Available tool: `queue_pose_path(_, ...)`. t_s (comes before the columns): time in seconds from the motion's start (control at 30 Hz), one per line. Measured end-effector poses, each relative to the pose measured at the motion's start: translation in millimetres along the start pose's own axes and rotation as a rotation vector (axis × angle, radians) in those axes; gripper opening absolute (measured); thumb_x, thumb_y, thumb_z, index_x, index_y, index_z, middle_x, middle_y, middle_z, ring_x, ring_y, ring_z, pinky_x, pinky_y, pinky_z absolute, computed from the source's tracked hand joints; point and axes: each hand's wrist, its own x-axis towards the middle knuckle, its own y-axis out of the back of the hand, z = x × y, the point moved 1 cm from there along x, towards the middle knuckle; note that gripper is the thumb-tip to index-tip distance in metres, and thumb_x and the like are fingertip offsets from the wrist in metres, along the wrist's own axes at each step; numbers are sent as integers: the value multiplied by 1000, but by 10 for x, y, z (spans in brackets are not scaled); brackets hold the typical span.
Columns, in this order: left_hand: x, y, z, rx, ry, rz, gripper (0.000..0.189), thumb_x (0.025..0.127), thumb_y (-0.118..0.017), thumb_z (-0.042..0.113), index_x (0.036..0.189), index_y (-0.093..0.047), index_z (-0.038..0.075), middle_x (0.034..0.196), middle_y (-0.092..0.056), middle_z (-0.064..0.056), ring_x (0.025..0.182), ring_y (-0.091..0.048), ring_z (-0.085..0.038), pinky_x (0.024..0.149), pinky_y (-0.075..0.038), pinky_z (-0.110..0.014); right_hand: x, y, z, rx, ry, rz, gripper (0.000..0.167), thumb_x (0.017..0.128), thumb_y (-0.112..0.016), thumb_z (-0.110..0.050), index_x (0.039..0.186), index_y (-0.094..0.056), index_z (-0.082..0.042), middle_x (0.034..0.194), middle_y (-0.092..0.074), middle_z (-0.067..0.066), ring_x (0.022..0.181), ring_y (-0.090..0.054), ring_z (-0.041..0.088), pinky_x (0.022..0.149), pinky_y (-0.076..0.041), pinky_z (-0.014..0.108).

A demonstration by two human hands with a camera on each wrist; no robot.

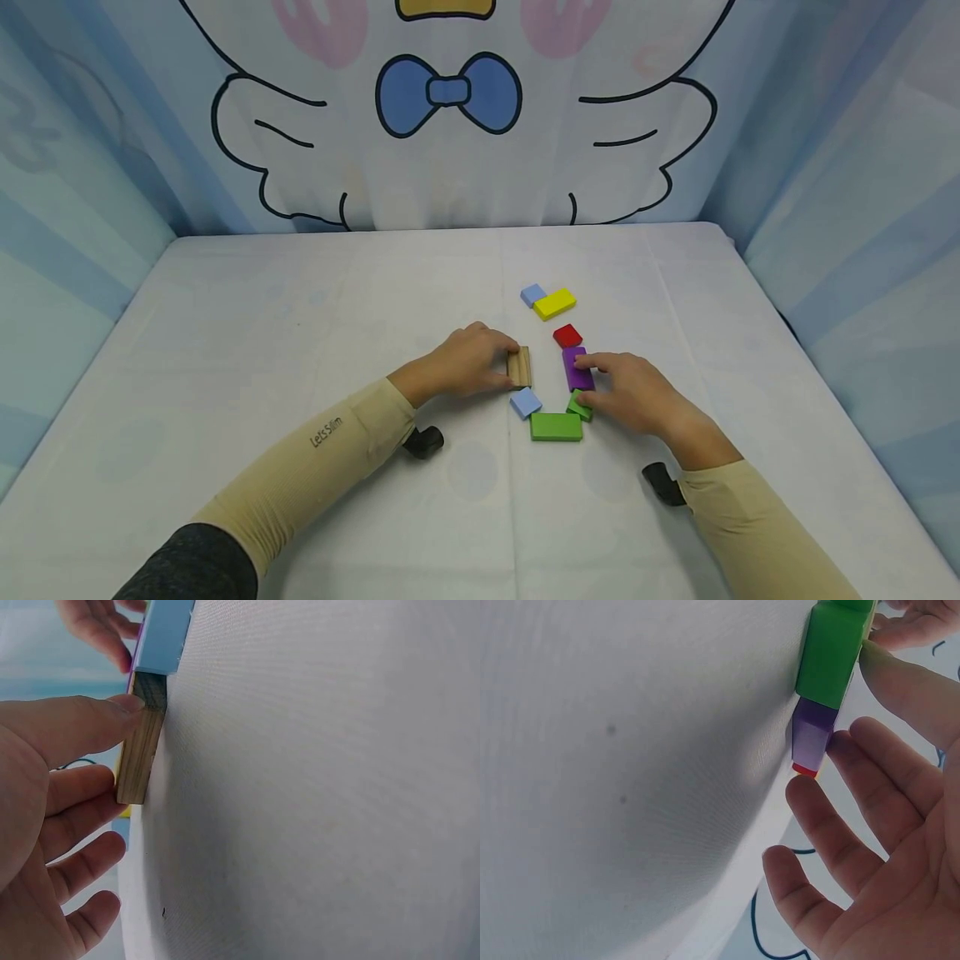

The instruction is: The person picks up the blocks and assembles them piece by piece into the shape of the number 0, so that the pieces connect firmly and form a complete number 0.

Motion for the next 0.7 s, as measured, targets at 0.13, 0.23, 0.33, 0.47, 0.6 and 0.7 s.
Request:
queue_pose_path(0.13,-3,2,2,-5,5,-3,54,93,-72,39,139,-61,14,135,-62,3,112,-51,-17,89,-45,-30,-2,5,-7,0,-1,1,52,91,-75,-29,136,-61,-6,127,-59,28,120,-51,48,96,-42,66)
queue_pose_path(0.23,-3,-1,0,-9,6,-4,54,93,-72,39,140,-60,14,135,-62,3,113,-51,-17,90,-44,-30,-4,7,-9,-2,1,1,53,91,-75,-29,136,-61,-6,127,-59,28,120,-51,48,96,-42,66)
queue_pose_path(0.33,-1,-2,0,-8,7,-4,54,93,-72,39,140,-60,14,135,-62,3,113,-51,-17,90,-44,-31,-2,6,-7,-1,-1,-2,53,91,-75,-29,136,-60,-6,127,-59,28,120,-51,49,96,-41,66)
queue_pose_path(0.47,-3,3,3,-10,6,-6,55,93,-72,39,140,-60,14,135,-62,3,113,-51,-17,90,-44,-30,3,3,-3,3,-8,-5,53,91,-75,-29,136,-60,-7,128,-58,28,120,-50,49,96,-41,66)
queue_pose_path(0.6,-3,8,5,-17,7,-7,55,93,-72,39,140,-60,14,135,-62,3,113,-51,-17,90,-44,-30,8,0,1,3,-12,-6,54,90,-75,-29,137,-60,-7,128,-58,28,121,-50,49,96,-41,66)
queue_pose_path(0.7,-2,10,6,-19,7,-7,55,93,-72,38,140,-60,14,135,-62,2,112,-51,-17,88,-44,-29,11,1,2,1,-14,-8,54,90,-75,-29,137,-60,-7,129,-58,28,121,-50,49,96,-41,66)
